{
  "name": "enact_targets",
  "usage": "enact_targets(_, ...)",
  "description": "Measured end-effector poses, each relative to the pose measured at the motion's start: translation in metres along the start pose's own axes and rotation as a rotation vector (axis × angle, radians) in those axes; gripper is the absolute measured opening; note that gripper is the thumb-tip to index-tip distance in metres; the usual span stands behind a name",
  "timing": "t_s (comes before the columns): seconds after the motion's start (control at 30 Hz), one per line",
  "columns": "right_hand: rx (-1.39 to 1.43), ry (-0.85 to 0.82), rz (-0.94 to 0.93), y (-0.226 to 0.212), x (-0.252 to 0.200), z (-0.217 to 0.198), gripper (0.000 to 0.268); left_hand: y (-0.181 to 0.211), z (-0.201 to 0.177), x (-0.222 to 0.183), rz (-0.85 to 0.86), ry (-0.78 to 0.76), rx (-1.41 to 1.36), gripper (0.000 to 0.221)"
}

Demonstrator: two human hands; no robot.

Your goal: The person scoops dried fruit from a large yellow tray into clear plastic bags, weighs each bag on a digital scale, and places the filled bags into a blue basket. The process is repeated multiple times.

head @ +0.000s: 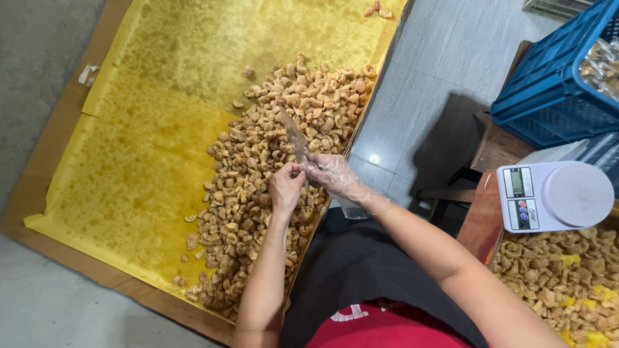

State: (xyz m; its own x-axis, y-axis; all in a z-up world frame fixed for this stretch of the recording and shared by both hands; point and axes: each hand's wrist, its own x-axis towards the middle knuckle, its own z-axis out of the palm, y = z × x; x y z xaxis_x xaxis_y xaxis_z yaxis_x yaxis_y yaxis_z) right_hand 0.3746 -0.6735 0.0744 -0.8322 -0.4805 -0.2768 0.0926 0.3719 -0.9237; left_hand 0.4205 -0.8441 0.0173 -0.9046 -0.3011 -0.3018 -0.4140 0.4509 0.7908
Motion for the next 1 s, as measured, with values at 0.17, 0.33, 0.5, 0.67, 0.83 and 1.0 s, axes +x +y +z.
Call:
enact_targets(0.17, 0.221, -0.010, 0.081, 0.015, -0.003, 0.000, 0.046, 0.001, 0.005, 0.002, -0.042, -0.136, -0.146, 0.009)
enact_targets(0.33, 0.437, -0.058, 0.090, 0.027, -0.002, 0.002, 0.044, -0.005, 0.001, 0.008, -0.040, -0.252, -0.339, 0.009)
enact_targets(0.5, 0.738, -0.065, 0.086, 0.026, 0.005, 0.005, 0.051, 0.002, 0.000, 0.002, 0.189, -0.006, -0.084, 0.013)
enact_targets(0.67, 0.692, -0.064, -0.018, 0.028, 0.003, 0.001, 0.055, 0.018, 0.000, -0.006, 0.066, -0.001, -0.175, 0.024)
enact_targets(0.83, 0.648, -0.053, -0.026, 0.024, -0.001, -0.005, 0.049, 0.031, -0.010, -0.004, -0.011, -0.005, -0.274, 0.018)
enact_targets(1.0, 0.647, -0.094, -0.005, 0.008, -0.005, -0.016, 0.046, 0.040, -0.012, -0.005, 0.026, 0.000, -0.029, 0.017)
